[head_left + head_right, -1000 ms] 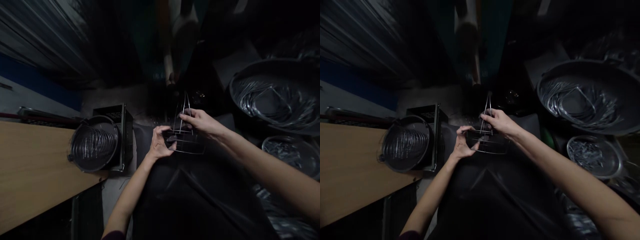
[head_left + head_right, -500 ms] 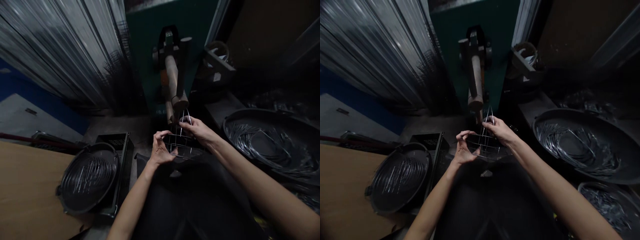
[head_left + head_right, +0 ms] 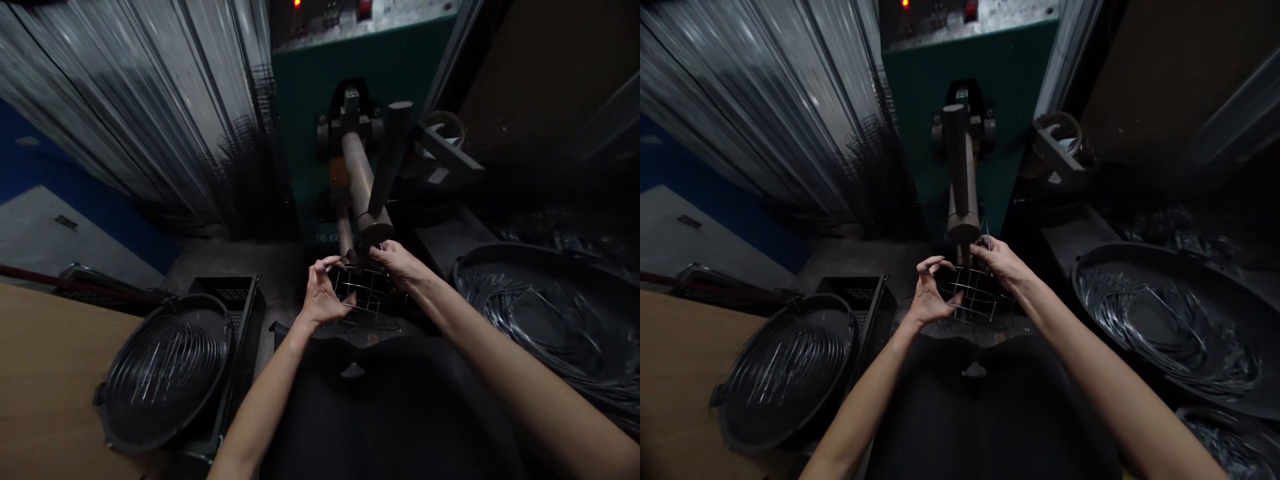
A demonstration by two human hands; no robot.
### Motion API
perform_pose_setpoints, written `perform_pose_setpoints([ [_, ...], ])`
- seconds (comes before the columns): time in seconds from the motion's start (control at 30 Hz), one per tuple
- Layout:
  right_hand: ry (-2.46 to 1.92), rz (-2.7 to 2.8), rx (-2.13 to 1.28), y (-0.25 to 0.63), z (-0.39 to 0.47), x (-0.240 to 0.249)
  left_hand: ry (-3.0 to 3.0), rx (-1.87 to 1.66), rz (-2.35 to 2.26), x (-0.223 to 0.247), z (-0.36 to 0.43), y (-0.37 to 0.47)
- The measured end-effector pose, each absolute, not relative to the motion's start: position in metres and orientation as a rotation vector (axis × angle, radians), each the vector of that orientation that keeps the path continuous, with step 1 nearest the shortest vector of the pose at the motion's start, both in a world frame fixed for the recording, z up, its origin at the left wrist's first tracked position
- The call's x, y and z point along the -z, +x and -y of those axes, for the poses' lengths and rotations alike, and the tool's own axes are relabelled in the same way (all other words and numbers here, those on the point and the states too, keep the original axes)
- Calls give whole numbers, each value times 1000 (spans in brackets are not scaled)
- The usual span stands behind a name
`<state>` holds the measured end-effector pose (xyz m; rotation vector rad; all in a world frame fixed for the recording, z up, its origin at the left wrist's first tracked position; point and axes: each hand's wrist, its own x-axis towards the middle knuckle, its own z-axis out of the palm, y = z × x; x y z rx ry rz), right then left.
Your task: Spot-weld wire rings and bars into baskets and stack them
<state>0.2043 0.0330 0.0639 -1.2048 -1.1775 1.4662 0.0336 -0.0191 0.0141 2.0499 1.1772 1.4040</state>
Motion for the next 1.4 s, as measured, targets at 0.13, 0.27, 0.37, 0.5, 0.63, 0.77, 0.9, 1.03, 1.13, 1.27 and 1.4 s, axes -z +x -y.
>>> perform_pose_setpoints([
  [0.13,-1187,1192,-1440,205,-42,-57,2055,-1391,-1169,-17,12,33],
  [0.27,-1186,1168,-1421,203,-40,-57,2079,-1393,-1157,-18,10,32],
  [0.37,-1212,1121,-1405,200,-37,-63,2101,-1399,-1154,-19,9,31],
  [0.5,-1254,788,-1329,196,-36,-74,2099,-1425,-1129,-22,9,29],
  [0.63,-1228,735,-1479,197,-34,-79,2103,-1453,-1096,-22,10,21],
  [0.77,-1239,854,-1536,200,-33,-76,2090,-1460,-1189,-16,9,13],
  [0.9,-1249,877,-1469,197,-36,-72,2071,-1468,-1237,-10,8,9],
  [1.03,-1239,922,-1442,191,-40,-71,2055,-1501,-1244,-7,8,7],
  [1.13,-1199,970,-1420,188,-43,-68,2006,-1514,-1217,-6,6,6],
  [1.27,-1133,1028,-1419,186,-48,-65,1958,-1501,-1225,-5,4,4],
  [1.4,-1118,1009,-1411,184,-48,-65,1931,-1516,-1181,-2,5,6],
])
